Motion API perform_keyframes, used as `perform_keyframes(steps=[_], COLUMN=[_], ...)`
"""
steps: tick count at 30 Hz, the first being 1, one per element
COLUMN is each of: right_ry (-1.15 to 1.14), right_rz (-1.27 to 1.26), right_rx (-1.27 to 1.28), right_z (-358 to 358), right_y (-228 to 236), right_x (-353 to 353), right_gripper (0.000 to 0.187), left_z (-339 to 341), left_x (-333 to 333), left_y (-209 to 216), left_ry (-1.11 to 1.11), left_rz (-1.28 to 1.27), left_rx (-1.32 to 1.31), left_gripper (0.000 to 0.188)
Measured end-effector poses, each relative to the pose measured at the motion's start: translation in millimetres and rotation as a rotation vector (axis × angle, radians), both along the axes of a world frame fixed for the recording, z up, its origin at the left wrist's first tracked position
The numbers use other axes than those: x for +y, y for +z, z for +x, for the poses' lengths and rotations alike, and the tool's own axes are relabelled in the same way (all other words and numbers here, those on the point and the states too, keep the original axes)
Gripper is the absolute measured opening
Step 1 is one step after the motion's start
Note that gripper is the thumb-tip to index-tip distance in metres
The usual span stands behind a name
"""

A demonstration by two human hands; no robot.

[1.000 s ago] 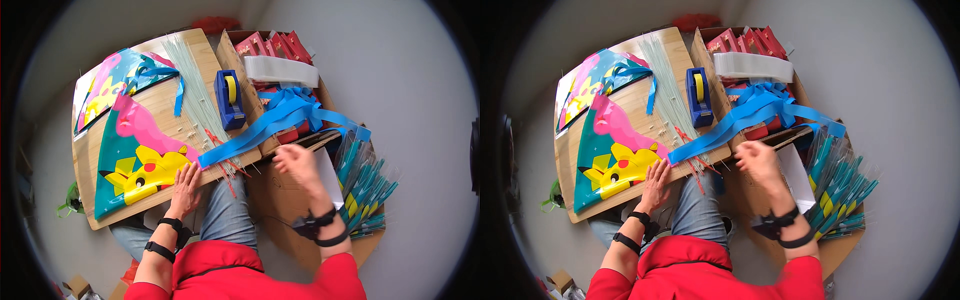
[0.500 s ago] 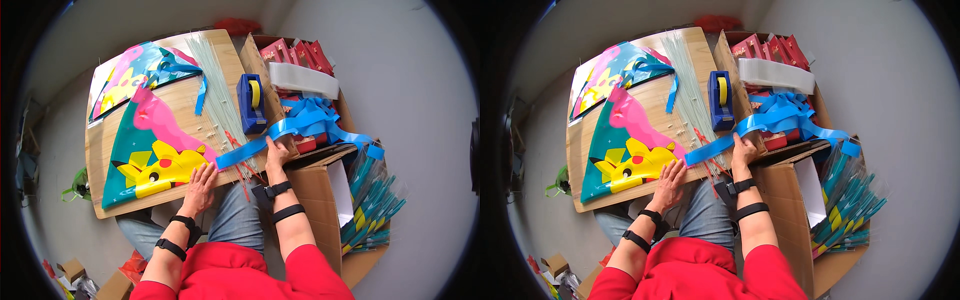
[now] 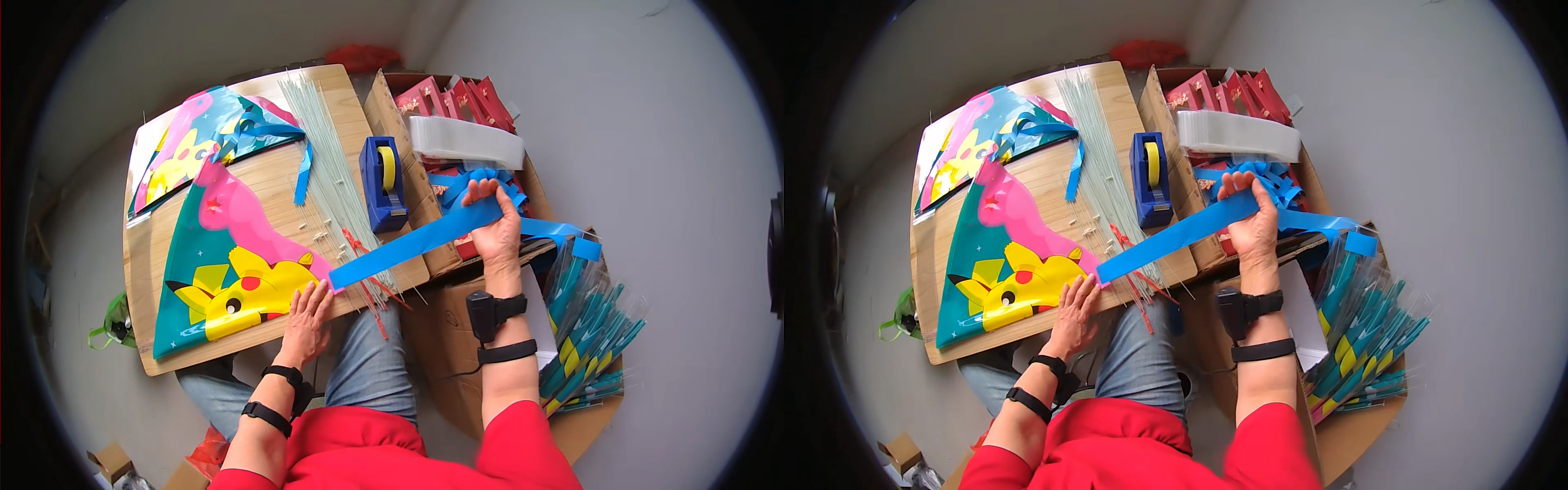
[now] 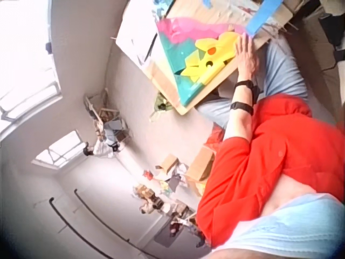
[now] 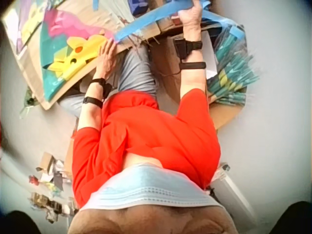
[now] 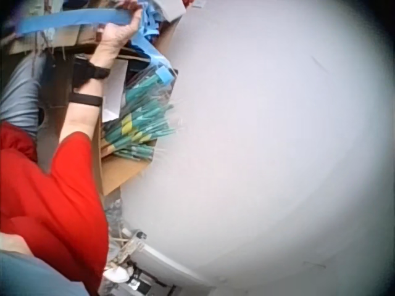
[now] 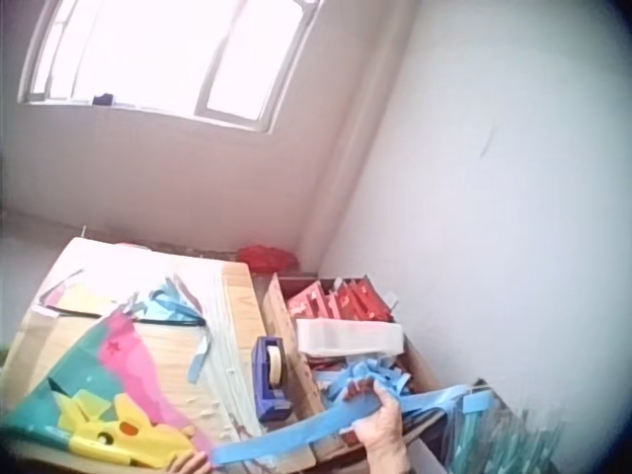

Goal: The person assembles a Pikachu-themed kite by attaching blue ribbons to the kite's frame using a tape dispenser. They repeatedly cut tape and secure the ribbons to the kite's structure on a wooden table.

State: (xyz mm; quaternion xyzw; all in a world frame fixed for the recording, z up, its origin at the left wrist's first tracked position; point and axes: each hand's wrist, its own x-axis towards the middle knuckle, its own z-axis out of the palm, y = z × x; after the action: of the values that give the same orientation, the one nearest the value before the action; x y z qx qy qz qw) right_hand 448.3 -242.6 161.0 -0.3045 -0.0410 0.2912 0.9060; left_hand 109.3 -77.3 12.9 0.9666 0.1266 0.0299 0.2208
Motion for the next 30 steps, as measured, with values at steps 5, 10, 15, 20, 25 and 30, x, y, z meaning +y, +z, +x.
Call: perform_keyframes(steps=[5,10,15,20,25,30], right_ry=[0.007,-0.175,-0.150,0.090,0.317,0.453], right_rz=[0.014,-0.402,-0.476,-0.379,-0.149,-0.170], right_rx=[-0.176,-0.433,-0.631,-0.731,-0.812,-0.856], right_z=[55.7,37.5,-10.8,-78.4,-154.9,-215.8], right_y=[82.0,123.4,146.9,154.5,152.6,132.8], right_x=[-27.9,-18.5,16.2,68.3,129.0,179.5], right_gripper=[0.030,0.036,0.039,0.037,0.036,0.037], left_z=[-5.6,-3.4,5.0,14.9,14.2,25.2], left_x=[-2.0,-2.5,-8.9,-2.3,2.9,-5.5], left_y=[-4.4,-13.2,-8.5,-3.7,-2.1,13.5], left_ry=[0.003,0.045,0.085,0.088,0.178,0.386], left_rz=[-0.015,-0.016,0.071,0.070,-0.206,-0.485], left_rx=[-0.003,-0.043,-0.017,0.054,-0.195,-0.493], left_gripper=[0.091,0.092,0.078,0.068,0.085,0.122])
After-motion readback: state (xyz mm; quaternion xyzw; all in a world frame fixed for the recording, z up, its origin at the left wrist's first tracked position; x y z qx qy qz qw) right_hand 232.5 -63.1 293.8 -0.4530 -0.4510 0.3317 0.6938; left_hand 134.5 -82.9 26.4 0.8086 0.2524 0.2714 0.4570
